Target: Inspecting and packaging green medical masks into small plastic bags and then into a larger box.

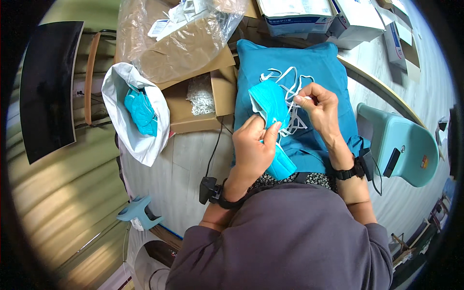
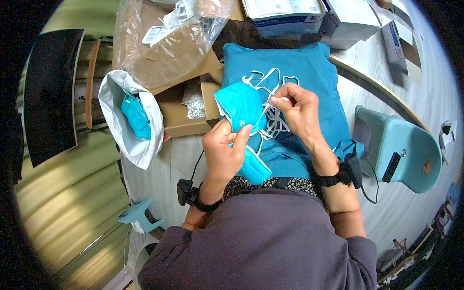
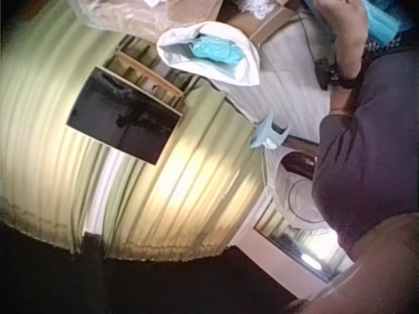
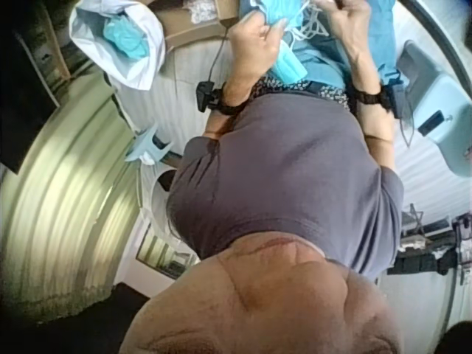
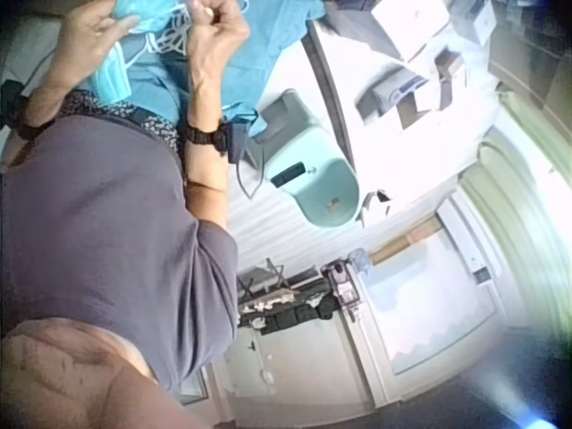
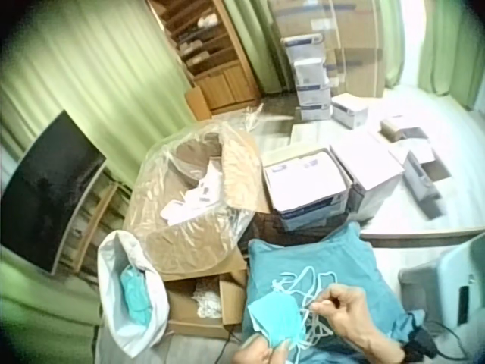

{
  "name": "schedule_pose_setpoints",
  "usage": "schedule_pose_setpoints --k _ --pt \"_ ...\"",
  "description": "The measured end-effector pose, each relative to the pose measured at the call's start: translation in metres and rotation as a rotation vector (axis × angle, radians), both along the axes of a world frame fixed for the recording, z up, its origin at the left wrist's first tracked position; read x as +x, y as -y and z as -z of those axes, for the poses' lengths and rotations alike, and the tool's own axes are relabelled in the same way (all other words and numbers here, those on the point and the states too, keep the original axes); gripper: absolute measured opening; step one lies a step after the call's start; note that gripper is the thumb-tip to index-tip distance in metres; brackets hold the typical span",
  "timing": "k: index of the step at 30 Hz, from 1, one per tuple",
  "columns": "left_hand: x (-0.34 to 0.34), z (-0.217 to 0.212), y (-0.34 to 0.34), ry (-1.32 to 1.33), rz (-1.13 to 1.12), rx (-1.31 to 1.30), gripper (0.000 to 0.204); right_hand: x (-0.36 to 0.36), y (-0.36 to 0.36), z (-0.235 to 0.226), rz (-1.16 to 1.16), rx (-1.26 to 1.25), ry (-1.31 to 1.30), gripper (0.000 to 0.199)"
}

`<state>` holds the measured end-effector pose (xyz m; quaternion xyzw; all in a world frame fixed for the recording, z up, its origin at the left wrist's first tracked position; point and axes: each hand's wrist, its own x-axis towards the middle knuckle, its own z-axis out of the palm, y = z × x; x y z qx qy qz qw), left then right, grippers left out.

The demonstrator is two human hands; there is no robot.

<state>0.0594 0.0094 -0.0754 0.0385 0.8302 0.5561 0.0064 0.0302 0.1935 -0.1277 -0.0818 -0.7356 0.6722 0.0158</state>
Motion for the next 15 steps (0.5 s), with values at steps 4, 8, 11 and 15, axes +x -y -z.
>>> schedule_pose_setpoints --k 4,8,11,15 --pt "0.004 -0.026 0.013 0.219 0.022 0.130 0.011 -0.013 -0.020 0.018 0.158 0.146 -0.098 0.008" --pt "0.001 -0.038 0.028 0.285 -0.008 0.290 0.014 -0.024 -0.061 0.016 0.091 0.037 -0.035 0.008" --pt "-0.007 -0.041 0.027 0.229 0.063 -0.055 0.010 -0.015 -0.042 -0.005 -0.323 0.114 -0.010 0.015" --pt "-0.015 -0.033 0.027 -0.197 0.172 -0.305 0.027 -0.015 -0.037 -0.030 -0.232 0.253 0.089 0.015"
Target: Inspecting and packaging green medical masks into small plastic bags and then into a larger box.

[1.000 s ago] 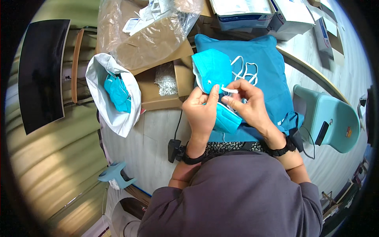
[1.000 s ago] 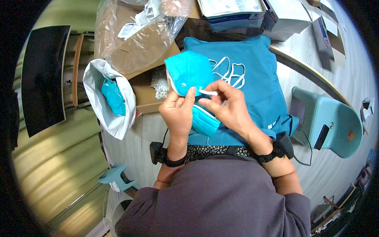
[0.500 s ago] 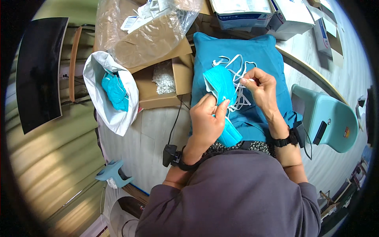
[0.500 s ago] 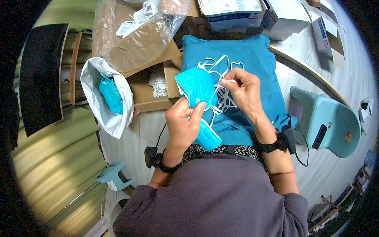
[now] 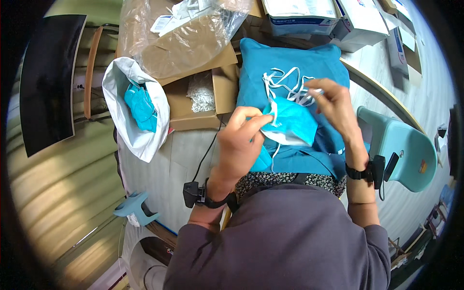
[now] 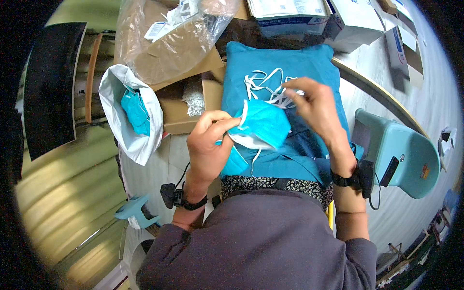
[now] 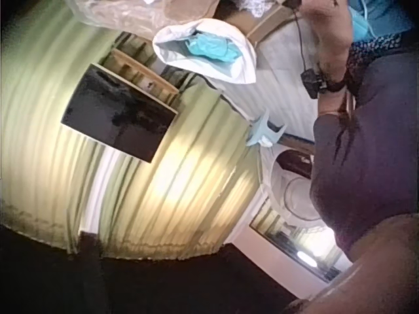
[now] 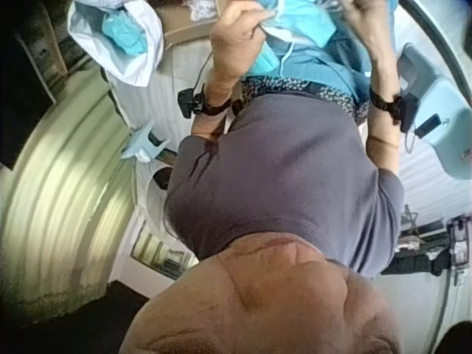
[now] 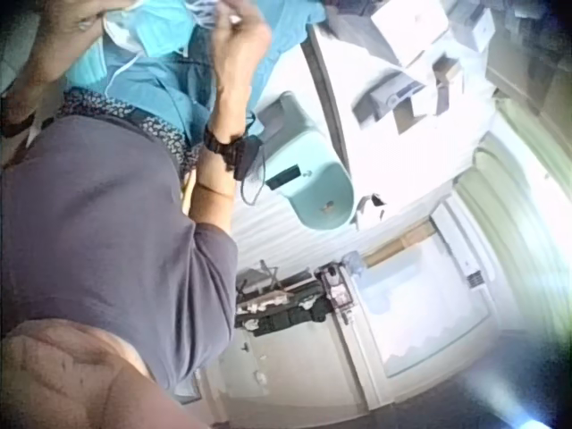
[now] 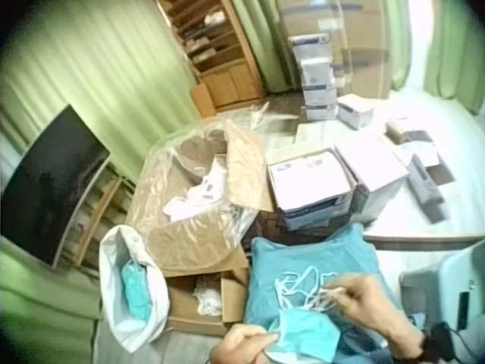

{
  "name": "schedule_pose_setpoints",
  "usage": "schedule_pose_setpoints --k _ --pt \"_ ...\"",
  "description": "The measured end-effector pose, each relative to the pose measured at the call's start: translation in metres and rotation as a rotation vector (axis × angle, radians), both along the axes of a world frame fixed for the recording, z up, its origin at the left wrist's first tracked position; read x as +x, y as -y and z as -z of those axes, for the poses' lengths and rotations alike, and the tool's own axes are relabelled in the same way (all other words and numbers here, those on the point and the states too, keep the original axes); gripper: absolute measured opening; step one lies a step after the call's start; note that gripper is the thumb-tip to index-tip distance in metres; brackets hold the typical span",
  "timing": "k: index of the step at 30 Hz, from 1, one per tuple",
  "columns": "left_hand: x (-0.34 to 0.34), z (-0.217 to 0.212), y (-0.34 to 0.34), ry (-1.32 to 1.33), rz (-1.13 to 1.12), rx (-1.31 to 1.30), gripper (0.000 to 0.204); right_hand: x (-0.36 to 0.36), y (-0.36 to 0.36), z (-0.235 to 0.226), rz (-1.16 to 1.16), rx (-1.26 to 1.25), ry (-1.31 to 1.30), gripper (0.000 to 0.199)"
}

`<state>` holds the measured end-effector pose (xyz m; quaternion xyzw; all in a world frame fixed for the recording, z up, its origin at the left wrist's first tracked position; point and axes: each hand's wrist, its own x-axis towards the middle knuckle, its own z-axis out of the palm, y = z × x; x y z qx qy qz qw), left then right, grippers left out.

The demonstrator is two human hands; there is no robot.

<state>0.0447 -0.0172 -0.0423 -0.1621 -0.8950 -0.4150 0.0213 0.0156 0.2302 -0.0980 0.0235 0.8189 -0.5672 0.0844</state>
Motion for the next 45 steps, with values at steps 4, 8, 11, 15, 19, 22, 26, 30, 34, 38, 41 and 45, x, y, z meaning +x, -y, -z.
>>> schedule_pose_setpoints --k 4,8,11,15,19,22,26,30,34,38,41,45 --pt "-0.001 -0.003 0.005 -0.078 0.106 -0.095 0.037 -0.004 -0.003 -0.038 -0.055 -0.118 -0.135 0.022" --pt "-0.004 -0.001 0.002 -0.122 0.158 -0.083 0.038 0.000 0.016 -0.057 -0.428 -0.288 -0.192 0.032" --pt "-0.002 0.000 0.001 -0.101 0.209 -0.050 0.036 0.003 0.021 -0.043 -0.510 -0.337 -0.231 0.023" --pt "0.008 0.006 -0.001 -0.110 0.278 -0.054 0.035 0.007 0.020 -0.035 -0.529 -0.265 -0.292 0.015" --pt "0.012 0.007 -0.005 -0.129 0.344 -0.037 0.035 0.014 0.019 -0.030 -0.445 -0.190 -0.400 0.008" --pt "0.014 0.008 -0.006 -0.215 0.396 -0.047 0.035 0.017 0.020 -0.039 -0.456 -0.149 -0.421 0.007" --pt "0.022 0.001 0.005 -0.366 0.364 -0.108 0.036 0.009 -0.010 -0.016 -0.163 0.078 -0.452 0.023" --pt "0.023 -0.012 0.012 -0.441 0.431 -0.148 0.037 0.015 -0.016 -0.015 -0.111 0.177 -0.509 0.025" --pt "0.031 -0.029 0.037 -0.486 0.414 -0.236 0.033 0.011 -0.068 -0.006 0.079 0.249 -0.383 0.015" --pt "0.024 -0.027 0.026 -0.551 0.481 -0.234 0.029 0.011 -0.027 -0.021 -0.446 0.089 -0.292 0.018" --pt "0.021 -0.019 0.021 -0.588 0.495 -0.204 0.027 0.011 0.006 -0.038 -0.480 -0.054 -0.277 0.031" --pt "0.023 -0.019 0.019 -0.509 0.538 -0.224 0.034 0.015 0.029 -0.042 -0.582 -0.276 -0.262 0.026"
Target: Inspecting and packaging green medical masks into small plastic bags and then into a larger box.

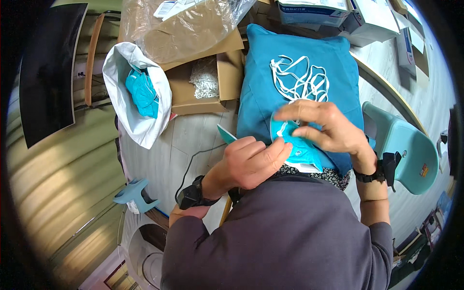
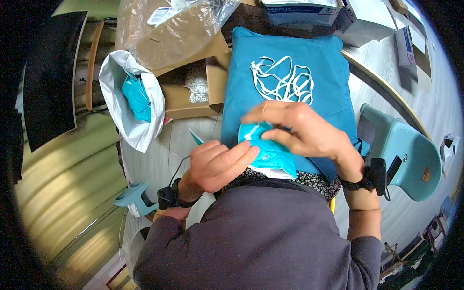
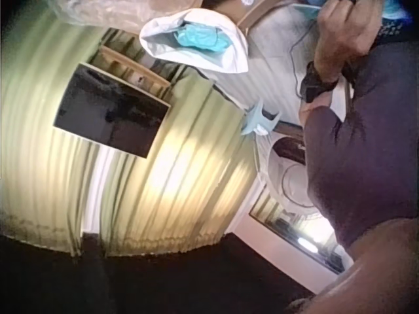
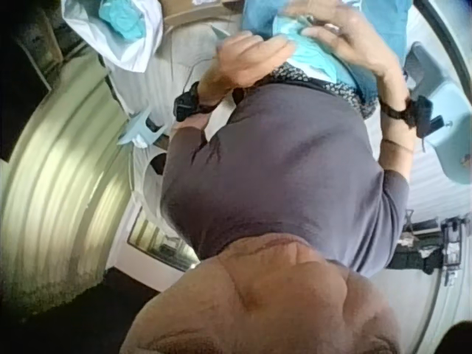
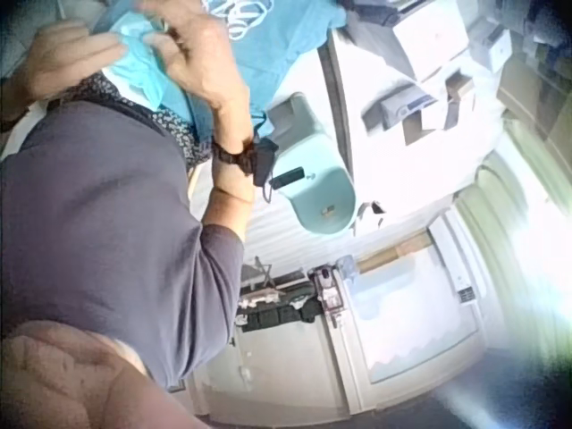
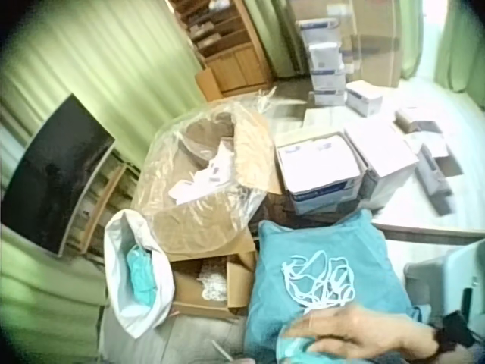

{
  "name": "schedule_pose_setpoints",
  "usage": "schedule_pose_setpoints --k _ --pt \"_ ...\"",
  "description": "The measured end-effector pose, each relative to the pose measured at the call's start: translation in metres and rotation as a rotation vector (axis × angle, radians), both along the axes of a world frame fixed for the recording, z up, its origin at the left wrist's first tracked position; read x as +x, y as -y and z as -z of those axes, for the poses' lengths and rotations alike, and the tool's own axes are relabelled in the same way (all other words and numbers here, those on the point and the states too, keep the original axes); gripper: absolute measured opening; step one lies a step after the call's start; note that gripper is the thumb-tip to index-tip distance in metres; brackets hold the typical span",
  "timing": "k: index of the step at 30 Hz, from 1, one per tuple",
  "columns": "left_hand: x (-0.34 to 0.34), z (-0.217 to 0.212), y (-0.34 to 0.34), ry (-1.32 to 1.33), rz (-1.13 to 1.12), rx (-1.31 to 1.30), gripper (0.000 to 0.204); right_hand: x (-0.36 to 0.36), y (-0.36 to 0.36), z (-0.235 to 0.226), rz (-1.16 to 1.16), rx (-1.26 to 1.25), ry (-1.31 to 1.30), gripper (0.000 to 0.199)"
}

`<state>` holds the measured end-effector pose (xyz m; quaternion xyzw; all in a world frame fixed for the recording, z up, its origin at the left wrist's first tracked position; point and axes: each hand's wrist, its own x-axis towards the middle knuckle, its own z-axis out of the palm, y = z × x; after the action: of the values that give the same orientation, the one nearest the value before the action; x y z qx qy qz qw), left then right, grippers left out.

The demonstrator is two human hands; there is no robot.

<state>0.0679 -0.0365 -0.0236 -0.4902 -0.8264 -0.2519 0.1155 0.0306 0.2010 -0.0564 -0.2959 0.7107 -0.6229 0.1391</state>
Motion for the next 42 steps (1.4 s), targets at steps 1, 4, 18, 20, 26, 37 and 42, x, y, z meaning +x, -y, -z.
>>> schedule_pose_setpoints --k 1,4,18,20,26,37,42 --pt "0.003 0.002 0.000 0.024 -0.001 -0.017 0.039 -0.003 -0.003 0.003 -0.106 0.035 0.017 0.023" --pt "0.008 0.014 -0.003 0.155 -0.049 0.122 0.035 -0.002 0.004 0.014 -0.120 0.049 -0.076 0.011" --pt "0.016 0.010 0.068 1.401 -0.786 0.899 0.009 -0.010 -0.035 0.047 0.329 0.370 -0.019 0.007" --pt "0.003 0.042 0.095 1.331 -0.997 1.006 0.011 -0.007 -0.016 0.044 0.257 0.355 -0.006 0.003" --pt "-0.043 0.124 0.246 1.243 -1.399 1.440 0.032 0.006 -0.008 0.051 0.353 0.360 0.192 0.006" --pt "-0.115 0.202 0.416 0.592 -2.057 1.049 0.037 0.000 -0.035 0.054 0.785 0.366 0.226 0.014" --pt "-0.097 0.196 0.203 0.584 -1.185 0.879 0.040 -0.012 -0.056 0.065 0.682 0.494 0.244 0.066"
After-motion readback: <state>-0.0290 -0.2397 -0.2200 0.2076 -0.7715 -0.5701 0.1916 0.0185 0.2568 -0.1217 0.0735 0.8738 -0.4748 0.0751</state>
